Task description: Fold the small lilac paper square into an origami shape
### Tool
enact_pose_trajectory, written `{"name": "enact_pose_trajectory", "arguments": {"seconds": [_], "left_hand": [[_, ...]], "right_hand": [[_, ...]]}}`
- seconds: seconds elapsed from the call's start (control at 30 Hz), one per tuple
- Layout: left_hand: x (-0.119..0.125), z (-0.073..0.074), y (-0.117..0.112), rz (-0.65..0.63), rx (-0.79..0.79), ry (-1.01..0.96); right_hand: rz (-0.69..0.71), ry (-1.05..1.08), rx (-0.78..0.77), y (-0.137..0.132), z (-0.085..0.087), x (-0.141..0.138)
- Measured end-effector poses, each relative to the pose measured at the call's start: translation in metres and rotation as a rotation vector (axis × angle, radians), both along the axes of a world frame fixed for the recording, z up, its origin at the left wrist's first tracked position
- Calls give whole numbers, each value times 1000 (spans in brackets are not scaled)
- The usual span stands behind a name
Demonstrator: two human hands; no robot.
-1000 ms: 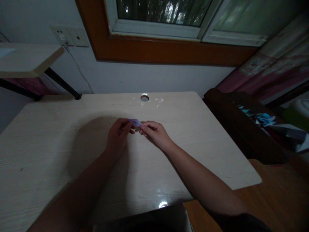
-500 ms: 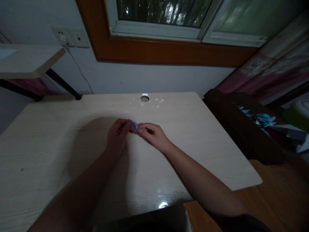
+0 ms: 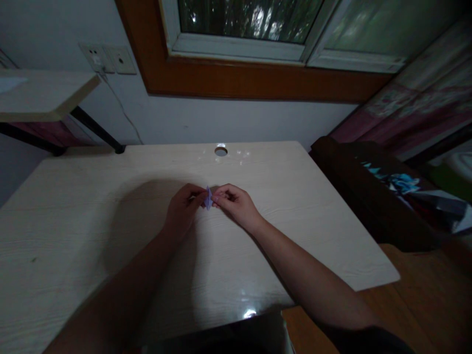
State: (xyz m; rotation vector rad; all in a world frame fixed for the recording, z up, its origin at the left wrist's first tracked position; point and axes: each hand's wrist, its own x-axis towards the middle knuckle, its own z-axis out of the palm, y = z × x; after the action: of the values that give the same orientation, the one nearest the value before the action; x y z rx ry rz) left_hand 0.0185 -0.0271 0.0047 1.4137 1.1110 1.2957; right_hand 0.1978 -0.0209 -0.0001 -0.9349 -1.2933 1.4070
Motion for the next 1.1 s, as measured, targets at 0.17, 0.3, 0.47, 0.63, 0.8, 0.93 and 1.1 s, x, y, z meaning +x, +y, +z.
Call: {"name": "enact_pose_trajectory", "arguments": {"seconds": [0.17, 0.3, 0.47, 0.63, 0.8, 0.93, 1.1], "left_hand": [[1, 0, 0, -11, 7, 3], [1, -1, 0, -20, 14, 12], [1, 0, 0, -27, -3, -17], [2, -2, 2, -44, -38, -47], [1, -6, 3, -28, -44, -36], [1, -5, 2, -25, -30, 6], [1, -5, 2, -9, -6, 27]], "right_hand": [[-7, -33, -12, 0, 0, 0], [-19, -42, -16, 1, -1, 0], [-28, -3, -50, 3, 1, 0], [-58, 32, -79, 3, 4, 1], [-55, 41, -87, 3, 3, 0], [-44, 5, -61, 2, 2, 0], [-48, -22, -46, 2, -1, 1]]}}
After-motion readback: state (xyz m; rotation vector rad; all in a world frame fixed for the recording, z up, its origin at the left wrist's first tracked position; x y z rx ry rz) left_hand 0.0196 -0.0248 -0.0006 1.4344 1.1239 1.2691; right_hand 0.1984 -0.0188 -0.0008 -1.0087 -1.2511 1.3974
